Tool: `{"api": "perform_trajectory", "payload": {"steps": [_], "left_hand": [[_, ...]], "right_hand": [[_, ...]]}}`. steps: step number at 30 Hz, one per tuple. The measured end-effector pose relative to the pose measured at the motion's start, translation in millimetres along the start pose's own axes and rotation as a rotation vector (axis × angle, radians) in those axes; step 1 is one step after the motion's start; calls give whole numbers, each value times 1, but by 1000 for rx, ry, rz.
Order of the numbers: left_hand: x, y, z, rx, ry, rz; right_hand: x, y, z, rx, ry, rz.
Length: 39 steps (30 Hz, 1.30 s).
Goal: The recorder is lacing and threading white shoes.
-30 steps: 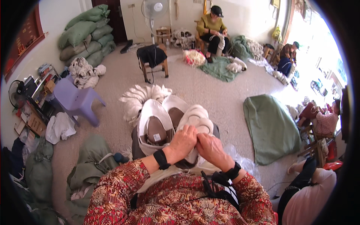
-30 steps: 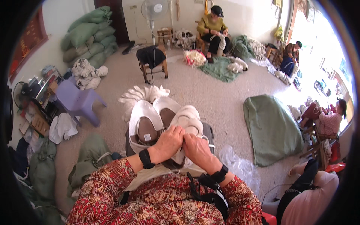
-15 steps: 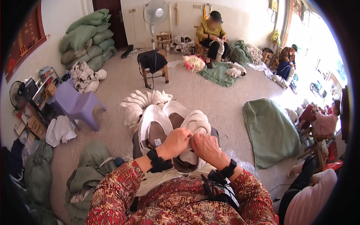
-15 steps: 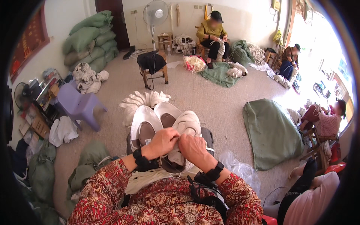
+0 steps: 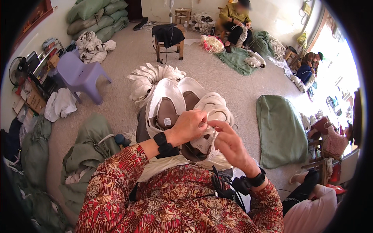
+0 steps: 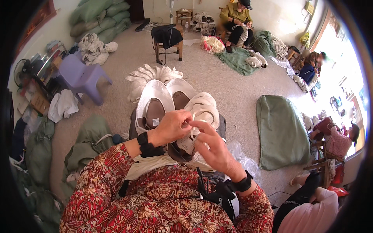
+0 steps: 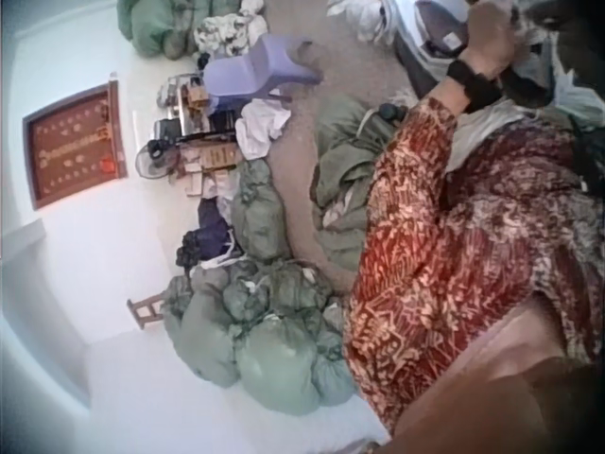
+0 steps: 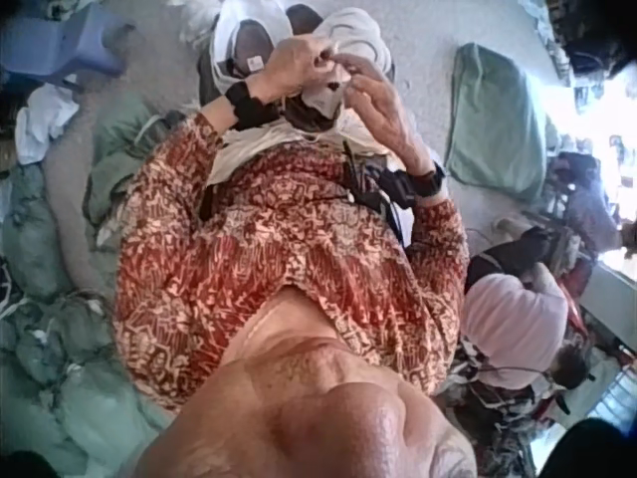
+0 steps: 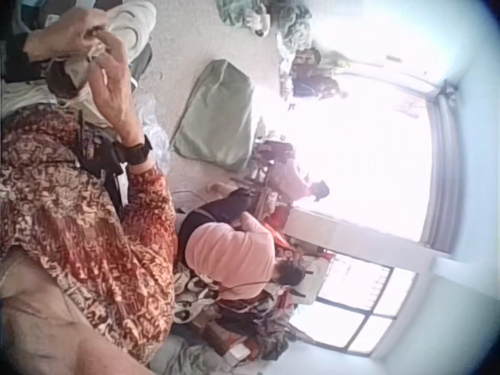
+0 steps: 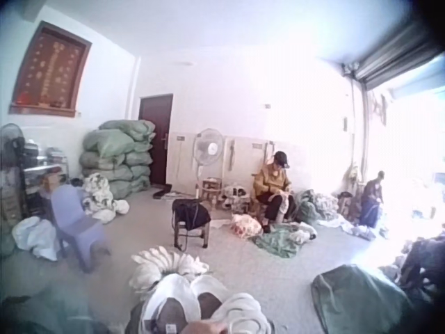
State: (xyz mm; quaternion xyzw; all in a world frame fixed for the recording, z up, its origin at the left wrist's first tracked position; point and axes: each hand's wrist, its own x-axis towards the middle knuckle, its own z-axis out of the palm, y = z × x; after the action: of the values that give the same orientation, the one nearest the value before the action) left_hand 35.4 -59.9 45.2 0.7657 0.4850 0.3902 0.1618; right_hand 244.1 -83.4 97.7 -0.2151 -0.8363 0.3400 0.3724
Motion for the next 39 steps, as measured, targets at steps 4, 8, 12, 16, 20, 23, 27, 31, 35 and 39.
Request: {"api": "perform_trajectory", "payload": {"steps": [4,8,12,16,20,23,27,31,35,39], "left_hand": [[1,-4,2,-27,23,15],[-2,-3,2,-20,11,-19],[-19,2,-7,-8,-48,96],[-33,9,-5,142,-126,242],[-38,9,7,449,-17,422],[-37,8,13,504,-17,432],[-39,15,17,548,-32,322],[-32,22,12,560,-79,360],[-31,33,12,276,-34,334],[-32,51,-7,-250,-220,-126]], "right_hand": [[-5,-4,-1,659,-311,435],[-26,-24,-2,675,-819,455],[-34,-17,-43,579,-259,519],[-33,-7,-59,453,185,409],[-29,8,-54,183,342,400],[-38,31,-54,247,289,440],[-29,33,-44,263,279,454],[-25,38,-37,299,295,448],[-30,43,-23,200,305,500],[-27,39,6,279,222,443]]}}
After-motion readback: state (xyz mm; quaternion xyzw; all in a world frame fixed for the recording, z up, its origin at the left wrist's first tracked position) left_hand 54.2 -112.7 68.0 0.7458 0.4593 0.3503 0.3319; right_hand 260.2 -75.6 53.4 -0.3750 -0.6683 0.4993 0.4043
